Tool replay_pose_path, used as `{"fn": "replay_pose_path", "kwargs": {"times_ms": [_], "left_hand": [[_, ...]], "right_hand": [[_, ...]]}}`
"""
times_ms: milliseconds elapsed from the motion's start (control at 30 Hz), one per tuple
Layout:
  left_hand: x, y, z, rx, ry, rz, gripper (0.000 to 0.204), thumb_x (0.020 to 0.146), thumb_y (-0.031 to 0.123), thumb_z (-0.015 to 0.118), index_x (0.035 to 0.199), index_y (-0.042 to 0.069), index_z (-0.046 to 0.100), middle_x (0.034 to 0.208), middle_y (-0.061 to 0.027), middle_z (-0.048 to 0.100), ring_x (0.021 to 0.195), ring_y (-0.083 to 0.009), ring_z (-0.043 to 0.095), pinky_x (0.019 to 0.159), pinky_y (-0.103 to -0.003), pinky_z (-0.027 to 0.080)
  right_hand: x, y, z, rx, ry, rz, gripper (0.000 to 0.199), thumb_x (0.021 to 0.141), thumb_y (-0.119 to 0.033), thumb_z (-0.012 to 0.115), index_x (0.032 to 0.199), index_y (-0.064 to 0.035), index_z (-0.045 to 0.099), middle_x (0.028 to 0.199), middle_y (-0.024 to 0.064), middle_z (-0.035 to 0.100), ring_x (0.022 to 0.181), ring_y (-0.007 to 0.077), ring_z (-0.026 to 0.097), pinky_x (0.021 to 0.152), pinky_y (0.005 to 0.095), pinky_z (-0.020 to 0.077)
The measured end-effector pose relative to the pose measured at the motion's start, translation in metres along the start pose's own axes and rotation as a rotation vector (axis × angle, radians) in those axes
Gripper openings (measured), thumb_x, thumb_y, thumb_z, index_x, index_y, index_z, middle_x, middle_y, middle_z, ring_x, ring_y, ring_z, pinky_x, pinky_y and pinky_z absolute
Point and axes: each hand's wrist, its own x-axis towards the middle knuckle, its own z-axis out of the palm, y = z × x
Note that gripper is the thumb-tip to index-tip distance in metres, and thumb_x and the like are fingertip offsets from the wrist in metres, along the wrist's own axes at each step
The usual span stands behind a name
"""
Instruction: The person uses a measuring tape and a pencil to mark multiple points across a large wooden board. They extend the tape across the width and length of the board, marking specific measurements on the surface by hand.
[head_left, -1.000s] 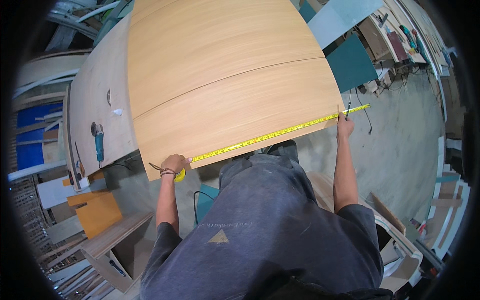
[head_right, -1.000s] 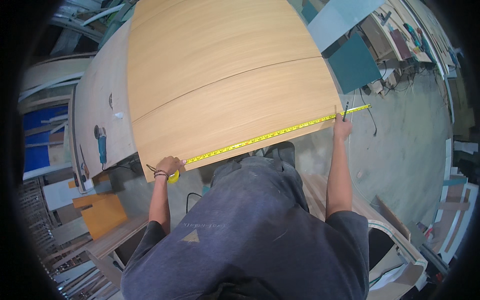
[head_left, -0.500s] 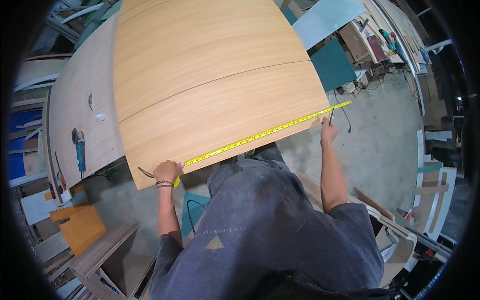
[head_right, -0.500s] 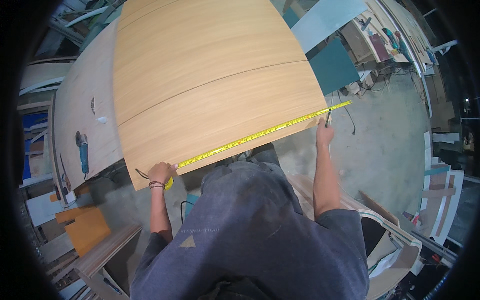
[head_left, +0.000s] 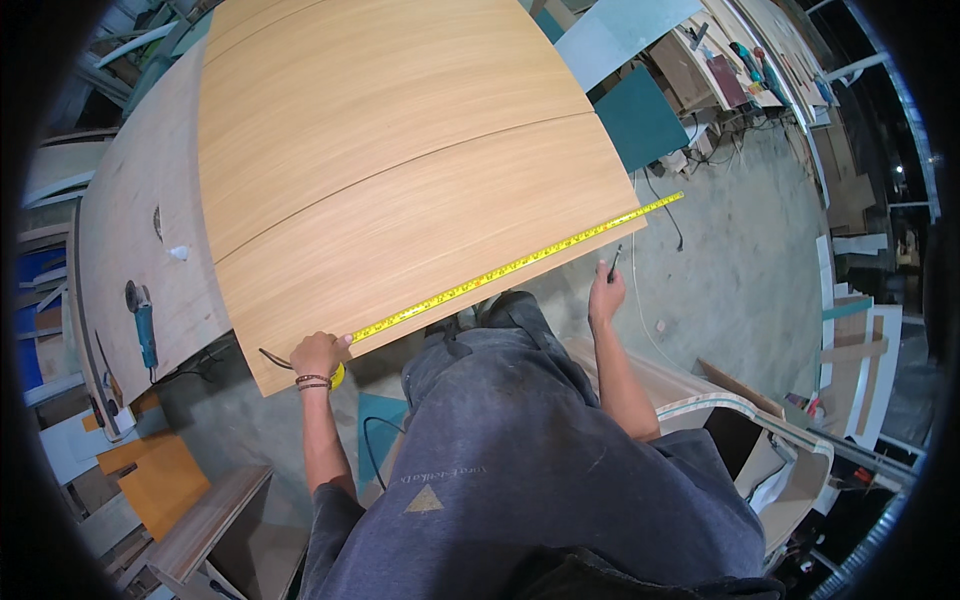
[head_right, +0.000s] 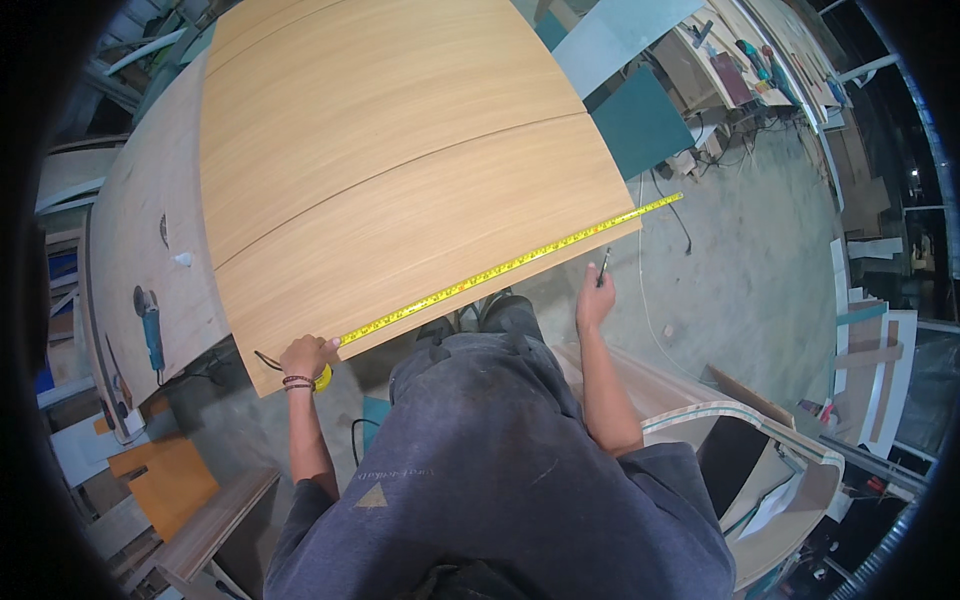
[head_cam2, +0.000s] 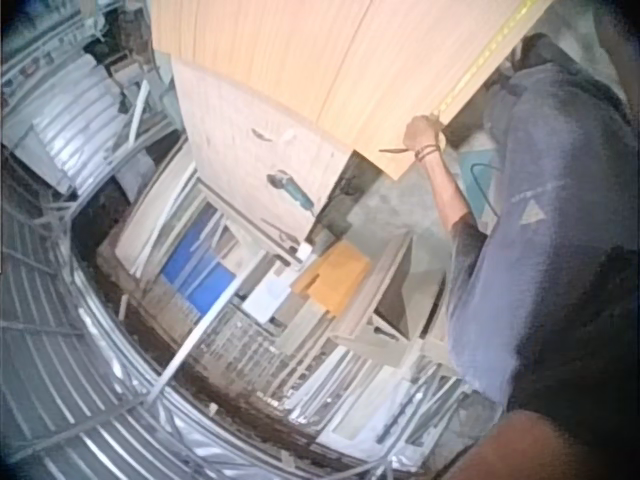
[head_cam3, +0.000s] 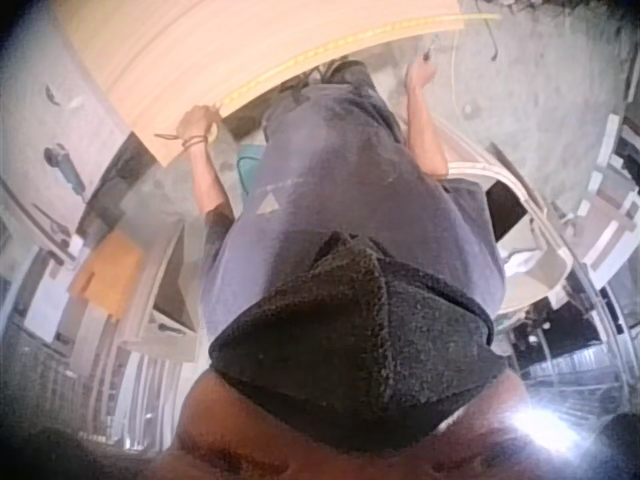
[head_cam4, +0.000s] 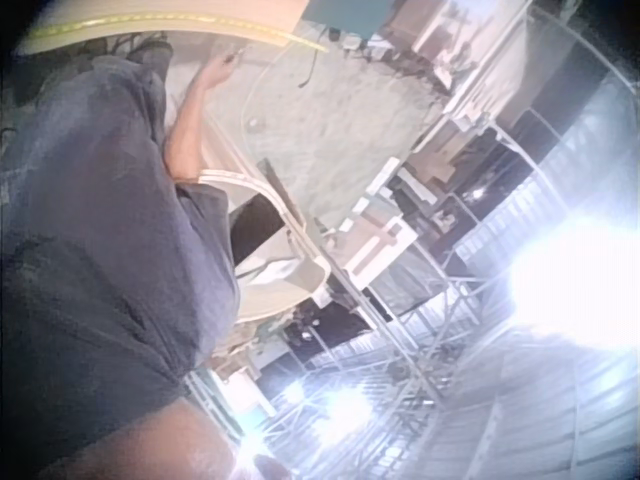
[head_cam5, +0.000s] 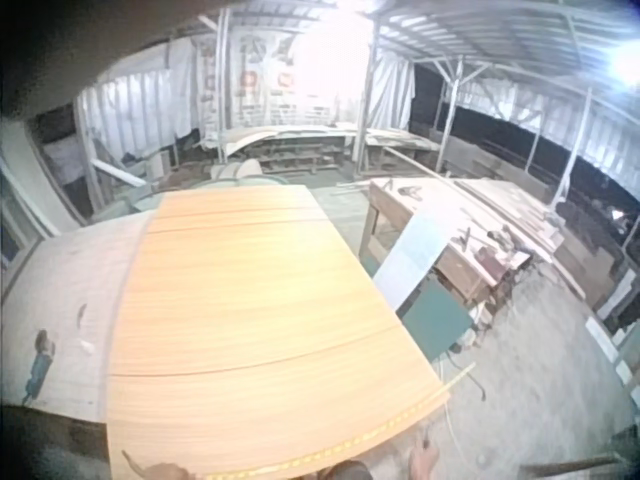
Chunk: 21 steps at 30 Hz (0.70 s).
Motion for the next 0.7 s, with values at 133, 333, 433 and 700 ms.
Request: {"fn": "replay_pose_path", "kwargs": {"times_ms": [133, 333, 433, 700], "left_hand": [[-0.001, 0.002, -0.002, 0.002, 0.007, -0.004, 0.052, 0.089, 0.062, 0.056, 0.09, 0.014, 0.077, 0.087, -0.0133, 0.072, 0.086, -0.0331, 0.07, 0.074, -0.046, 0.054], [0.003, 0.001, 0.001, 0.012, -0.023, -0.003, 0.054, 0.089, 0.064, 0.055, 0.092, 0.015, 0.077, 0.089, -0.0129, 0.072, 0.088, -0.0323, 0.07, 0.076, -0.046, 0.054], [0.001, 0.003, -0.004, -0.001, -0.062, -0.012, 0.055, 0.089, 0.065, 0.055, 0.094, 0.015, 0.077, 0.091, -0.0128, 0.073, 0.089, -0.0323, 0.07, 0.076, -0.046, 0.054], [0.0, 0.001, 0.001, -0.008, -0.049, -0.05, 0.055, 0.089, 0.065, 0.054, 0.095, 0.015, 0.077, 0.091, -0.013, 0.073, 0.089, -0.0328, 0.07, 0.076, -0.046, 0.055]], "right_hand": [[0.014, -0.036, 0.008, -0.063, -0.162, 0.01, 0.046, 0.089, -0.041, 0.067, 0.081, 0.0045, 0.068, 0.071, 0.0141, 0.065, 0.067, 0.0216, 0.057, 0.066, 0.0379, 0.0462], [0.028, -0.045, 0.026, -0.265, -0.179, 0.005, 0.047, 0.081, -0.045, 0.069, 0.082, 0.0026, 0.07, 0.077, 0.0194, 0.07, 0.074, 0.0326, 0.067, 0.071, 0.0425, 0.0499], [0.032, -0.047, 0.026, -0.285, -0.205, 0.032, 0.044, 0.079, -0.041, 0.069, 0.083, 0.0025, 0.072, 0.08, 0.0217, 0.071, 0.079, 0.0355, 0.068, 0.073, 0.0437, 0.0507], [0.036, -0.06, 0.026, -0.268, -0.281, 0.087, 0.038, 0.076, -0.035, 0.068, 0.083, 0.0025, 0.073, 0.077, 0.0198, 0.07, 0.075, 0.031, 0.068, 0.071, 0.0418, 0.0509]]}}
